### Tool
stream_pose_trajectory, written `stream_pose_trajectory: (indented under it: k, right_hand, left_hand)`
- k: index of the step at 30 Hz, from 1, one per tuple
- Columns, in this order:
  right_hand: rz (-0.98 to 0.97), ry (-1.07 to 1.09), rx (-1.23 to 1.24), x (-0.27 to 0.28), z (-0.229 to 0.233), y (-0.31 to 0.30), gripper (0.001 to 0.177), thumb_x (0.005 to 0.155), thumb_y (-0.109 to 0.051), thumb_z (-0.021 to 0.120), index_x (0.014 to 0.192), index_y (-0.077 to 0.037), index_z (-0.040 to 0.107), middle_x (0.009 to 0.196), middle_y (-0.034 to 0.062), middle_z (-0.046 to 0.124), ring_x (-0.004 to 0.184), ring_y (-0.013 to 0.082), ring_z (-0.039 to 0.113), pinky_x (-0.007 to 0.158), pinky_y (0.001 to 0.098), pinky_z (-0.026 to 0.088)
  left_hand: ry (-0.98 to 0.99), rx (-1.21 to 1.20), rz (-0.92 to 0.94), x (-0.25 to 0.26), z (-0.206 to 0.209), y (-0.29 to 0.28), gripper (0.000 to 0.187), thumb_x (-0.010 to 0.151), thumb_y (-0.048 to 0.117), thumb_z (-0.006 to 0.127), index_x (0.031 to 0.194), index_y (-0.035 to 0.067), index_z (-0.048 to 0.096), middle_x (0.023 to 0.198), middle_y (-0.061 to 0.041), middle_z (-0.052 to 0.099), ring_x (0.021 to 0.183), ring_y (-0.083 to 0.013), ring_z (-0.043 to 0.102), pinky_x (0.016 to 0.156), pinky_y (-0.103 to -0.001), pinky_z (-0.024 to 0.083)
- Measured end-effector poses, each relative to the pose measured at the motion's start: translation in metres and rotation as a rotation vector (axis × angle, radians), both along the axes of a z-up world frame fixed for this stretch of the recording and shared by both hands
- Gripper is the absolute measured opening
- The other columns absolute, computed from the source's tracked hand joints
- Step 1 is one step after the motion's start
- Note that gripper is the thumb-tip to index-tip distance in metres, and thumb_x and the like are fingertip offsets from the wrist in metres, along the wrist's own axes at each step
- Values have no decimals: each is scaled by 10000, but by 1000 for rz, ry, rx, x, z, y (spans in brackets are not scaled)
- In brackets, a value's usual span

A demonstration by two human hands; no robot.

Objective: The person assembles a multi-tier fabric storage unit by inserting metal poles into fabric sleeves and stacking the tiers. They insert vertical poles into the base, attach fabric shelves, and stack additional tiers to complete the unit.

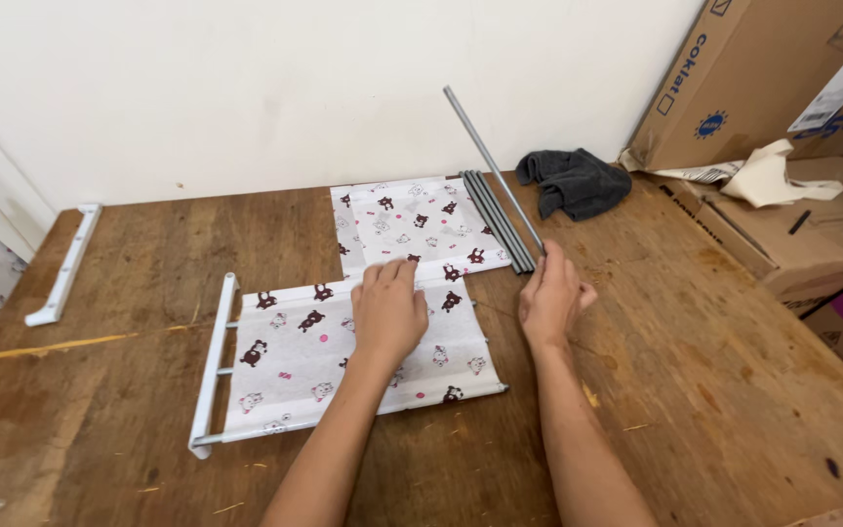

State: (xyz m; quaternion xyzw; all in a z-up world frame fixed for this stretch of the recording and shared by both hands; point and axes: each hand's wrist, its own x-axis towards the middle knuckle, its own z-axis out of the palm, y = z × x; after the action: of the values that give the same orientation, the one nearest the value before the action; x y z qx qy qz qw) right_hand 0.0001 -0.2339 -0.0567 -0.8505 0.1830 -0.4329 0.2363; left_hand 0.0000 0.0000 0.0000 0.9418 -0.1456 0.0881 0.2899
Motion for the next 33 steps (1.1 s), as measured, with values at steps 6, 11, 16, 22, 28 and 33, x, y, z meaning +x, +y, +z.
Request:
stream_pose_trajectory:
  k: [6,11,16,22,28,33]
  right_hand:
    - [221,38,-152,-14,12,10,370,990,-124,568,1353,-73,612,963,162,617,942,321,580,848,434,372]
    - [226,-109,-221,-10,19,17,315,989,-95,559,1291,-144,633,1053,101,607,1036,291,572,952,407,398]
    - [206,-108,-158,-3,23,28,328,983,-108,553,1299,-146,633,1031,68,614,1034,263,571,981,388,354]
    - [195,26,-119,-3,16,28,257,1018,-177,548,1229,-134,689,969,90,619,1000,242,550,1024,411,300]
    - [193,-125,-71,17,17,18,263,1048,-251,475,1055,-73,668,971,69,630,1011,246,522,1088,462,270]
    - [-33,193,17,31,27,12,606,990,-527,532,665,-32,663,832,89,660,986,273,486,1090,483,225]
  left_hand:
    - [-322,176,61,28,-25,-9,558,819,105,640,1367,31,564,1241,-156,616,1321,-350,461,1117,-695,161]
    - [-302,99,21,20,-12,2,258,896,119,634,1149,106,685,1059,-92,625,1159,-300,538,1212,-668,172]
    - [-449,19,-3,21,4,18,178,864,67,636,1024,92,709,983,-68,644,1091,-286,577,1186,-683,169]
    - [-544,-63,-11,34,9,45,187,894,70,631,1064,92,706,952,-69,637,1044,-284,593,1217,-642,188]
    - [-560,-92,24,39,8,52,205,875,76,642,1057,106,732,914,-68,628,1011,-270,606,1215,-629,186]
    - [-557,-119,-8,37,8,47,127,913,138,661,986,101,758,868,-66,615,931,-251,612,1235,-594,212]
